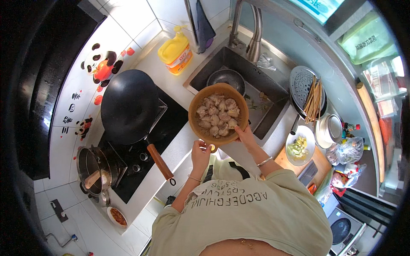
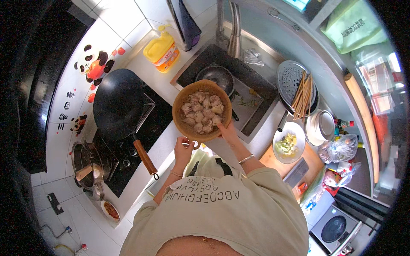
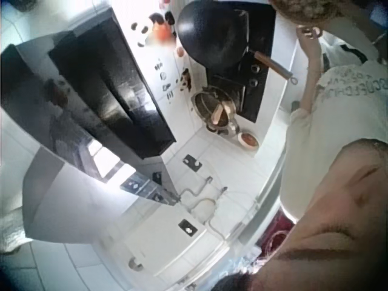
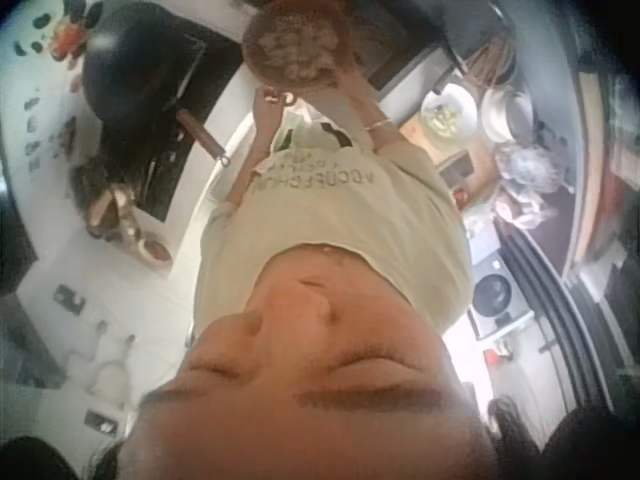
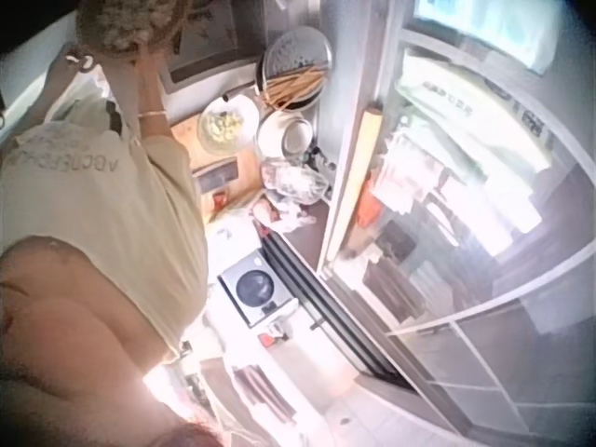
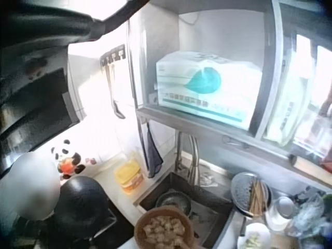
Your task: The person uses a mesh skimmer to scoop pieces of meat from a pot of water and places them into a colander. The person then moves the colander to a sink and rinses the meat with water while handling the pieces by hand.
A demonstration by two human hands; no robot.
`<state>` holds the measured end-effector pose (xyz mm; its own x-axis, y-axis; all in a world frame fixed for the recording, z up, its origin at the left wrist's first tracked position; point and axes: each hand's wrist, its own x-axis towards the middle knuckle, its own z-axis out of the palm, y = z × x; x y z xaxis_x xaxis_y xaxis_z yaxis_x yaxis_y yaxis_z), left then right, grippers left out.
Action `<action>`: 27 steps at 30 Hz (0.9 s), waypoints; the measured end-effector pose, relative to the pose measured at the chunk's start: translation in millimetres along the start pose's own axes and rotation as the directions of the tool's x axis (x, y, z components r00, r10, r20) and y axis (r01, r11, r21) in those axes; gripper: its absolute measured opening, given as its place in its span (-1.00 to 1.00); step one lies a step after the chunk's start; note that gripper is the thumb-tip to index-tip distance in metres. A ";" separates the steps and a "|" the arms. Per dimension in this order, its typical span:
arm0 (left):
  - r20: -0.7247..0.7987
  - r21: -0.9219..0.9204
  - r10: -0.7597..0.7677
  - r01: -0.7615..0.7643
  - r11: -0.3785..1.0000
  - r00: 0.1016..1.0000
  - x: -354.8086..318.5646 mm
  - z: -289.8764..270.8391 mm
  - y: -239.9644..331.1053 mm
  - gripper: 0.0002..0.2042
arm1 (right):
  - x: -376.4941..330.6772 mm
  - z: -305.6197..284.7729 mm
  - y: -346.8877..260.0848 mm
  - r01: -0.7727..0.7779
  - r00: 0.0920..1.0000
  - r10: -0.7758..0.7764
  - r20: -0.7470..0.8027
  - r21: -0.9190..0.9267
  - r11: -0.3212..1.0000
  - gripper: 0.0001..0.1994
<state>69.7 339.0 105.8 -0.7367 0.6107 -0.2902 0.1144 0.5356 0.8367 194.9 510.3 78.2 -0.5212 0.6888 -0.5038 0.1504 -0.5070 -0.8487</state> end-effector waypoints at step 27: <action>0.092 0.475 0.108 -0.139 0.869 0.990 2.5 -13.6 38.4 -0.80 | 31.7 30.2 -78.2 0.647 0.689 -0.599 0.408 -0.719 0.255 -0.57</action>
<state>63.1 353.1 143.5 -0.6557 0.7160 -0.2395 0.5181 0.6575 0.5471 141.3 556.0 133.5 -0.7921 0.5667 0.2270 0.3046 0.6891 -0.6576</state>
